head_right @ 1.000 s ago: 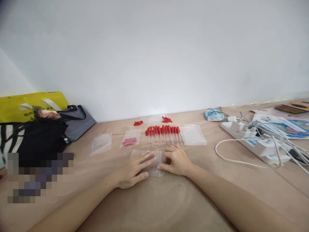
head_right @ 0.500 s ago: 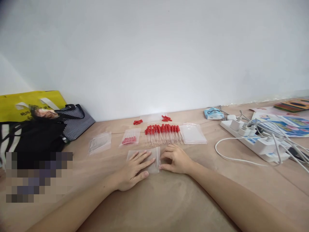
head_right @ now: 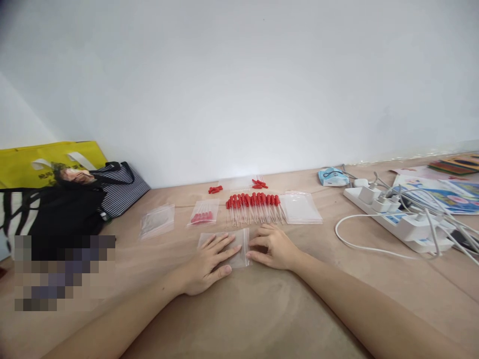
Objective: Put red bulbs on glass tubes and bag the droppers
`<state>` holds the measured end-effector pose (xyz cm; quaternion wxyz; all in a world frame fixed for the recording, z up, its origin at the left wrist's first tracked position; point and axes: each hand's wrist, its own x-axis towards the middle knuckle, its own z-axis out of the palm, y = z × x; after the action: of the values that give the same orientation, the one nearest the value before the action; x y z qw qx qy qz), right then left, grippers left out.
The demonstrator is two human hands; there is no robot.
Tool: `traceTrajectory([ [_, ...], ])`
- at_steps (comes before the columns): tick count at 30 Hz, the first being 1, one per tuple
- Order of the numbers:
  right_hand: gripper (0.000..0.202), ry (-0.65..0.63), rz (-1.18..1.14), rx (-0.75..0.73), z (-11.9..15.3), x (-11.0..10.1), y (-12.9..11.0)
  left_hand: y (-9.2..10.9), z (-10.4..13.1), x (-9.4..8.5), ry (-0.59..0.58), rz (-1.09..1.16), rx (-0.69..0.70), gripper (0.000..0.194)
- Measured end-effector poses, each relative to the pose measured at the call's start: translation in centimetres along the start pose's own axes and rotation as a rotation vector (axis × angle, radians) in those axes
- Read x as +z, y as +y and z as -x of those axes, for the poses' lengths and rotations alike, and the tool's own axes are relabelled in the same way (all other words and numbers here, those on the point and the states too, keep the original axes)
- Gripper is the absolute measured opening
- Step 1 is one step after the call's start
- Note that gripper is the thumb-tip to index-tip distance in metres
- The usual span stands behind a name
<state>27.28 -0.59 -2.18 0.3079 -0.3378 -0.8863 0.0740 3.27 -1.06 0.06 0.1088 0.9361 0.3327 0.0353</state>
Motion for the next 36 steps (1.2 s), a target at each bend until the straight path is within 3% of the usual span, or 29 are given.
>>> traceTrajectory([
  [7, 0.031, -0.032, -0.072, -0.065, -0.2, -0.2, -0.3, 0.1, -0.1, -0.1, -0.006, 0.0, -0.007, 0.048],
  [18, 0.064, -0.37, -0.09, -0.149, -0.6, -0.4, -1.7, 0.3, 0.6, -0.4, 0.027, 0.019, -0.05, 0.053],
  [25, 0.055, -0.448, -0.13, -0.113, -1.0, -0.8, -1.3, -1.0, 1.9, -1.0, 0.071, 0.037, -0.123, 0.054],
  [30, 0.043, -0.4, -0.239, -0.064, -1.0, -0.5, -1.0, -1.4, 1.9, -0.8, 0.041, 0.056, -0.095, 0.056],
  [36, 0.032, -0.143, -0.438, 0.103, -1.0, 0.2, -0.3, -1.3, 1.7, -0.7, 0.088, 0.104, -0.133, 0.058],
])
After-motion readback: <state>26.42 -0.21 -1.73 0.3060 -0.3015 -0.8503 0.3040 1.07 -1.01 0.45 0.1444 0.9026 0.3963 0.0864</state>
